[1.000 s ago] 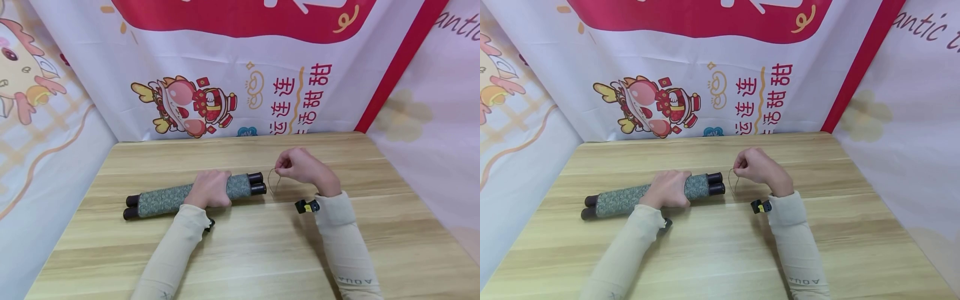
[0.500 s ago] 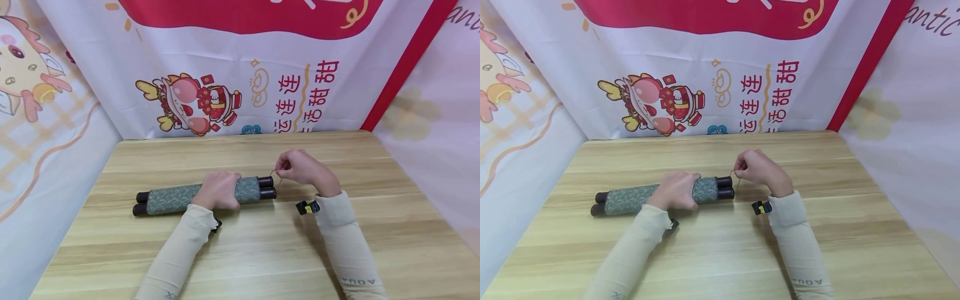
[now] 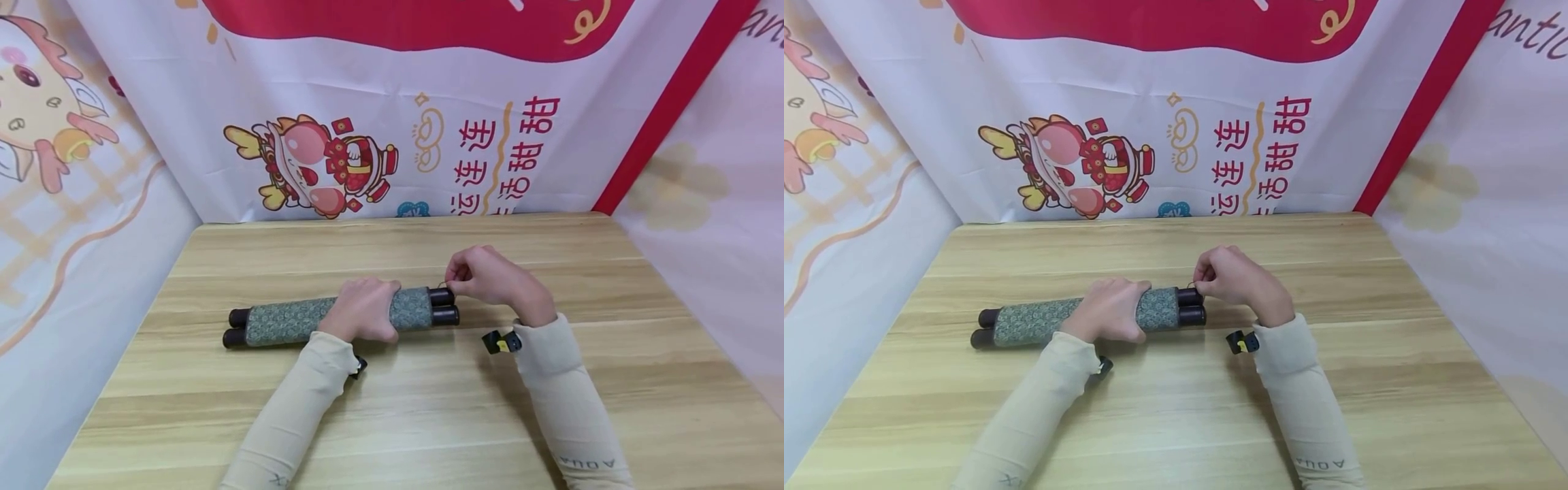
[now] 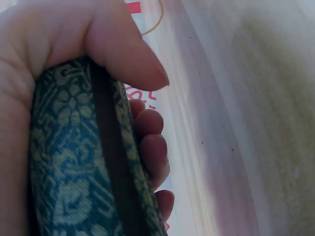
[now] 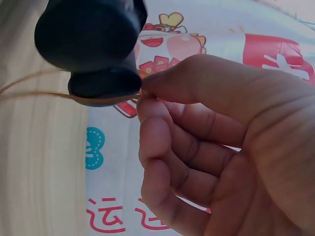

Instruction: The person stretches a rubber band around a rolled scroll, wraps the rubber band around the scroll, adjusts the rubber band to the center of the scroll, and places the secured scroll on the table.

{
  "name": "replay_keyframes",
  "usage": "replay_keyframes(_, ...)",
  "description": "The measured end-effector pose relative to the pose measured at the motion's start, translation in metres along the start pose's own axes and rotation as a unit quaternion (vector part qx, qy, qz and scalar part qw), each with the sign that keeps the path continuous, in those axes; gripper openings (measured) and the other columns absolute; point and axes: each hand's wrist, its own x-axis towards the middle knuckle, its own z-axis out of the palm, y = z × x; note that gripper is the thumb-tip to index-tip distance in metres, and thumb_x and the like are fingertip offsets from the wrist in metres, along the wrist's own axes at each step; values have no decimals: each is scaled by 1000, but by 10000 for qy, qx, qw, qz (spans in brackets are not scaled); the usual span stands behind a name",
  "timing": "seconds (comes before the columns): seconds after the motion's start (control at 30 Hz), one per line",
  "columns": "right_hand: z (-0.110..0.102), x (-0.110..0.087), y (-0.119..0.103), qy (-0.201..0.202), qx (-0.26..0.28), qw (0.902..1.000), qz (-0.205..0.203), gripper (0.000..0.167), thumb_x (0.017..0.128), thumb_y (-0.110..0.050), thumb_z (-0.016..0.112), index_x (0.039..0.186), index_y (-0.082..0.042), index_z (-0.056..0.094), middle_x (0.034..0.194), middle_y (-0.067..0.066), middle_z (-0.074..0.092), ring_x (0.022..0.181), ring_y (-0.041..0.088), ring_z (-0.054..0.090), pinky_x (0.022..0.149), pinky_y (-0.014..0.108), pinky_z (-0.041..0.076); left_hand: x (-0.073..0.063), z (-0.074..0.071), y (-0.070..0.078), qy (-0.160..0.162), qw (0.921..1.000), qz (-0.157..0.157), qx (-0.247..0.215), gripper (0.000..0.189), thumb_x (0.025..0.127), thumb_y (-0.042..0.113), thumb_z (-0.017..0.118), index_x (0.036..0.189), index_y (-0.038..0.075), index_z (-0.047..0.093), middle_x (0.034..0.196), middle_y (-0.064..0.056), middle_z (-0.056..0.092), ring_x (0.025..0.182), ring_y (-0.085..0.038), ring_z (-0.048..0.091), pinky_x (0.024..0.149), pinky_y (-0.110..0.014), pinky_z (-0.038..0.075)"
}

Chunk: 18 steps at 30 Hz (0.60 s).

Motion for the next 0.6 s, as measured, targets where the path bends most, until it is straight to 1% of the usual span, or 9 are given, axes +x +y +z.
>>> replay_keyframes(0.2, -2, -3, -3, 7, -26, 10000, 5, 5, 98, -11, 71, 95, -12, 75, 91, 2, 74, 83, 17, 66, 80, 34, 59, -1, -2, -3, 145, 9997, -198, -41, 76, 61, 36, 82, 132, 15, 67, 84, 3, 66, 74, -17, 59, 62, -37, 50)
replay_keyframes(0.3, -3, -4, -5, 25, -33, 10000, -59, 5, 97, -10, 71, 94, -12, 75, 90, 2, 74, 82, 16, 67, 79, 34, 59, -2, -5, -7, 223, 9992, -324, -65, 77, 62, 37, 82, 134, 15, 65, 87, 2, 68, 75, -18, 61, 62, -38, 52)
replay_keyframes(0.47, -3, -7, -10, 9, -32, 9999, -144, 3, 97, -10, 72, 96, -10, 75, 89, 1, 74, 81, 15, 67, 77, 33, 59, -3, -11, -13, 365, 9981, -490, -99, 85, 65, 42, 83, 142, 12, 62, 91, -3, 72, 74, -19, 62, 62, -39, 54)
replay_keyframes(0.6, -3, -9, -13, -6, -4, 9998, -179, 4, 97, -13, 74, 96, -9, 75, 89, 0, 74, 81, 14, 67, 77, 32, 59, -5, -16, -17, 472, 9971, -590, -117, 85, 66, 45, 85, 140, 11, 62, 94, -5, 73, 74, -21, 62, 62, -41, 55)
